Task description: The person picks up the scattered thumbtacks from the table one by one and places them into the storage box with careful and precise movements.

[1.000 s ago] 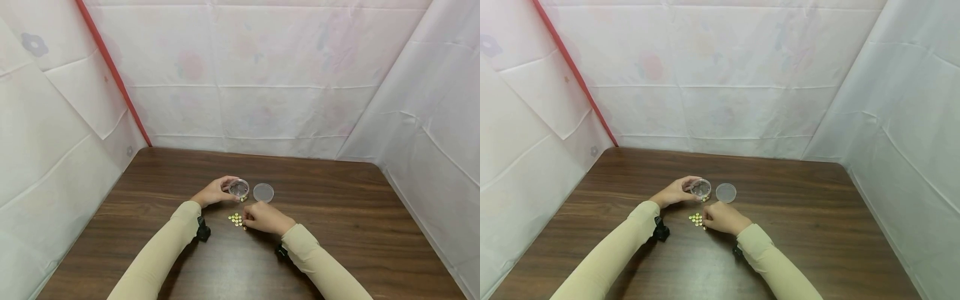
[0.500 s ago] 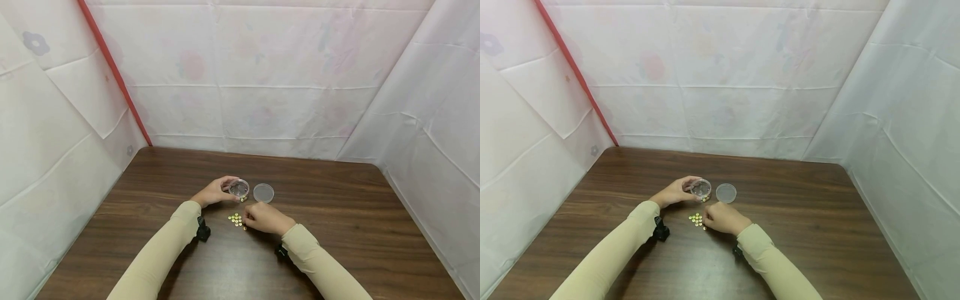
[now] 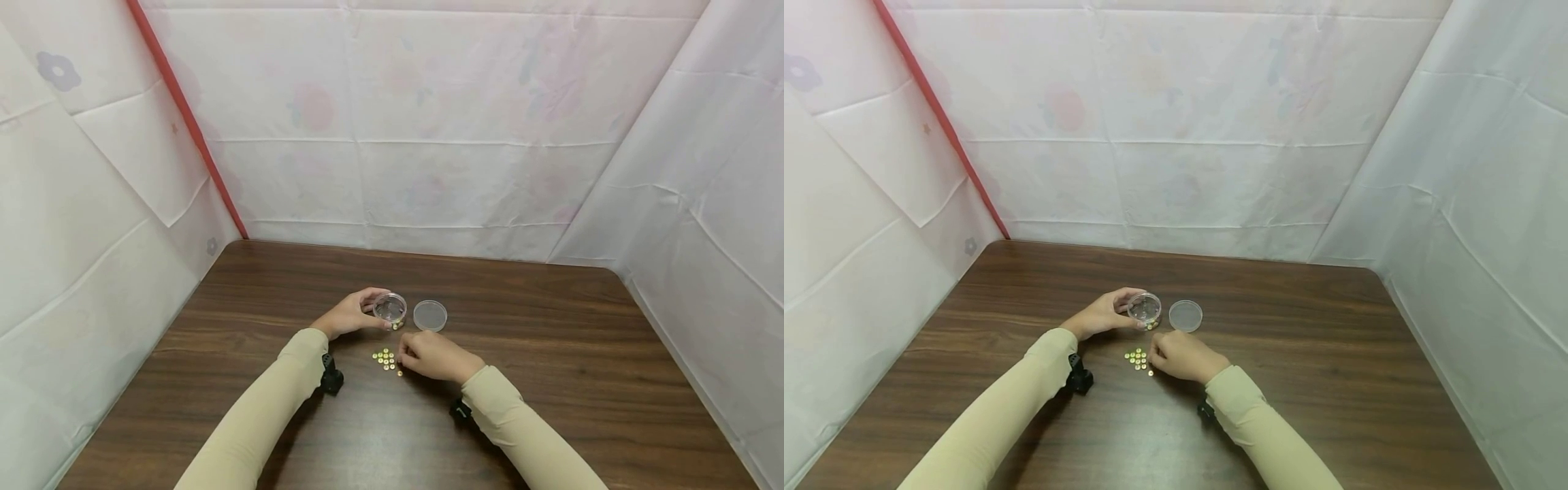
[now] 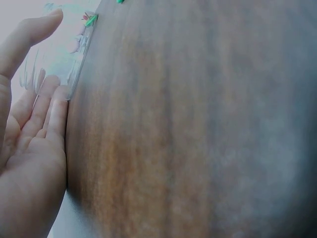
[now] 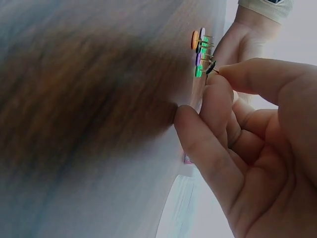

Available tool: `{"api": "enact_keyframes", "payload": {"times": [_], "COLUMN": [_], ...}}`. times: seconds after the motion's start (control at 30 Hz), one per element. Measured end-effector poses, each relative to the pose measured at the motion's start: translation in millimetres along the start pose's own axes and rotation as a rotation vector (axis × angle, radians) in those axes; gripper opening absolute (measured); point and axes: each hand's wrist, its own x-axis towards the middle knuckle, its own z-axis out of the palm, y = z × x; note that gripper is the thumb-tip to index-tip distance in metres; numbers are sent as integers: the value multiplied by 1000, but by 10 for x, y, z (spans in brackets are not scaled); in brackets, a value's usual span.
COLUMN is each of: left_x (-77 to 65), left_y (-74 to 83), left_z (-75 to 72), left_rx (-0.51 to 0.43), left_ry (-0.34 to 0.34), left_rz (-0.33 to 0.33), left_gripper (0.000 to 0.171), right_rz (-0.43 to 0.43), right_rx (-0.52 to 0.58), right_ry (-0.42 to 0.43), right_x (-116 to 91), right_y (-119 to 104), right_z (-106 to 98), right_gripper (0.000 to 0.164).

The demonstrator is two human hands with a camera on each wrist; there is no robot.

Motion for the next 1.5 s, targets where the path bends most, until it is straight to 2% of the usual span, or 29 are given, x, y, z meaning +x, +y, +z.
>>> {"api": "enact_keyframes", "payload": {"times": [0.23,0.3,0.6,0.77,1.03,1.17,1.5], "left_x": [0,-2,3,-5,-32,5,-6], "left_y": [-7,-8,-33,-14,123,26,0], "left_z": [11,10,-20,-29,-38,-24,-14], "left_rx": [5,7,13,-2,-22,-21,-23], "left_ry": [-3,-8,-2,-13,-77,-65,-27], "left_rz": [-3,1,14,20,-1,-2,5], "left_gripper": [70,71,73,73,76,77,71], "right_rz": [21,24,70,103,172,177,194], "right_rx": [104,120,83,60,54,39,22], "right_ry": [-24,-7,249,337,306,293,246], "right_x": [17,26,101,186,355,421,550], "right_y": [16,28,92,144,233,261,307], "right_z": [-33,-36,-114,-195,-243,-245,-247], "right_gripper": [9,9,6,8,11,12,13]}}
